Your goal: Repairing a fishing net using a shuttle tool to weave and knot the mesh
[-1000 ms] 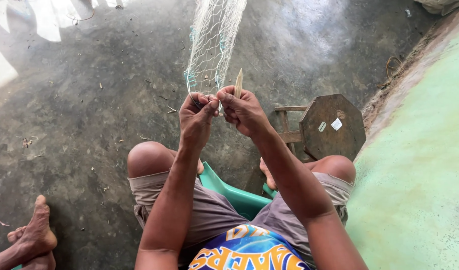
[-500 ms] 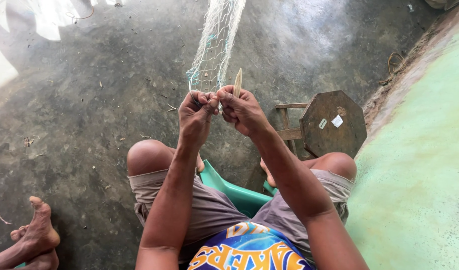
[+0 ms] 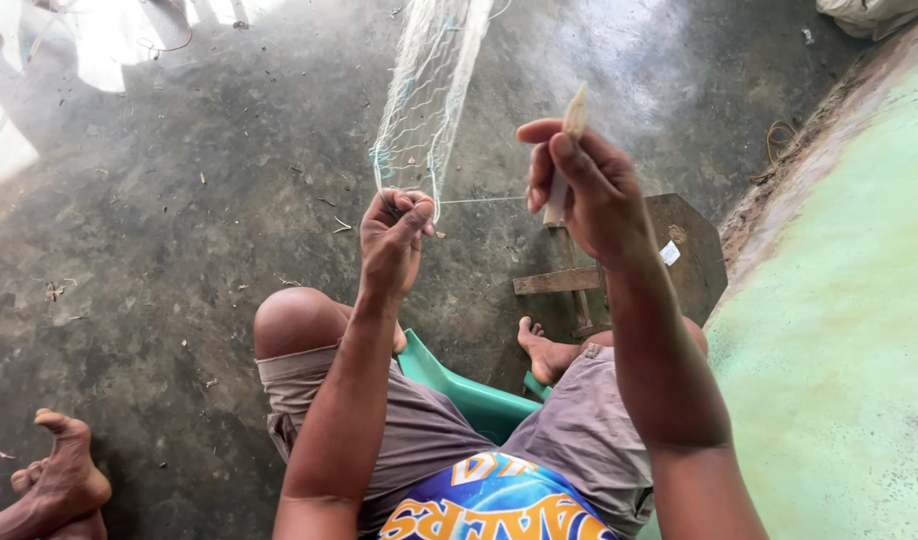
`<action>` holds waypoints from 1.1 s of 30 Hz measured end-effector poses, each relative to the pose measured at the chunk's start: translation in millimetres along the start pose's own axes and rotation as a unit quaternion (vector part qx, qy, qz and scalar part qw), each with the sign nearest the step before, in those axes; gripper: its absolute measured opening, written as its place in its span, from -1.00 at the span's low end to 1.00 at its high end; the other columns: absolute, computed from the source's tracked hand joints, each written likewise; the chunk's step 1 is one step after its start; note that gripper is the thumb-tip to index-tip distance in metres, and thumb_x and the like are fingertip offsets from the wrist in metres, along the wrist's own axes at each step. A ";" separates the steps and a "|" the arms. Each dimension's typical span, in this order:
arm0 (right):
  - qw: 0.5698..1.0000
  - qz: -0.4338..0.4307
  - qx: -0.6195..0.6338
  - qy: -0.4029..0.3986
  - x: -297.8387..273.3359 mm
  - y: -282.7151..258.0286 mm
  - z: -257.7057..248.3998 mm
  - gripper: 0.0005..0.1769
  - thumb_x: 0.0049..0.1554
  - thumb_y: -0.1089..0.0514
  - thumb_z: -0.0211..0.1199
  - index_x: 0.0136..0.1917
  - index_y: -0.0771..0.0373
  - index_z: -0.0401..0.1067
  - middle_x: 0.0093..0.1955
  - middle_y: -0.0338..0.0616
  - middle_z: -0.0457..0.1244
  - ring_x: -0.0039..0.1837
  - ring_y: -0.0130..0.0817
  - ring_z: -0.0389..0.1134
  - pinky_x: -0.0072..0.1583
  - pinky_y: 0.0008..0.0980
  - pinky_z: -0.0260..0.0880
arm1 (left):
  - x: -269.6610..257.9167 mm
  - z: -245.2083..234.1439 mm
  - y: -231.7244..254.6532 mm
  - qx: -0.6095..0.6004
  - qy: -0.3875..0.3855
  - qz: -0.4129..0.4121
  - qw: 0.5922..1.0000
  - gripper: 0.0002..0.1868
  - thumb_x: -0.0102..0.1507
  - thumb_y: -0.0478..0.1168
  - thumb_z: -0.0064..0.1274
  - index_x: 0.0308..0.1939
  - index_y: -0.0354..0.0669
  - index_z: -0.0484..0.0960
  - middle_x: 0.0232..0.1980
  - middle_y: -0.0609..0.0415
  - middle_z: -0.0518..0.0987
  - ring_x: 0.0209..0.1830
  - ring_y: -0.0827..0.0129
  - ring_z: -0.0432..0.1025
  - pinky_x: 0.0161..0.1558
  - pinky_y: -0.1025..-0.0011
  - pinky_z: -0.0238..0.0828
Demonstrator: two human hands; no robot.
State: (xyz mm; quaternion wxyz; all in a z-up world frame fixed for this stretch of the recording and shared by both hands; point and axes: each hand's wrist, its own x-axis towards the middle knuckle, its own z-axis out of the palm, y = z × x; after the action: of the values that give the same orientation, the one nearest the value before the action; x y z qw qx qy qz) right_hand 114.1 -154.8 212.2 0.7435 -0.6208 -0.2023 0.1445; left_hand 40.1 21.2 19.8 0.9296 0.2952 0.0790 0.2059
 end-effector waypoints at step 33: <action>0.908 -0.139 -0.344 -0.193 72.2 -62.1 117.0 -0.80 0.36 0.17 0.21 0.20 0.27 0.51 0.02 -0.11 0.51 -0.07 -0.43 0.60 -0.14 -0.50 0.61 | -8.6 20.4 28.7 0.127 -0.009 0.014 0.992 -0.68 0.29 -0.46 0.23 -0.25 -0.02 0.38 -0.16 0.02 0.63 -0.12 0.47 0.50 0.02 0.55 0.47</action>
State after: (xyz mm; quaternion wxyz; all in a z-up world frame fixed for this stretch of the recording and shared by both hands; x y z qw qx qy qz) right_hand 118.9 -31.6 299.1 0.4428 -0.7636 -0.4635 0.0778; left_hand 28.2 28.3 53.3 0.8823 0.4139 0.0920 0.2044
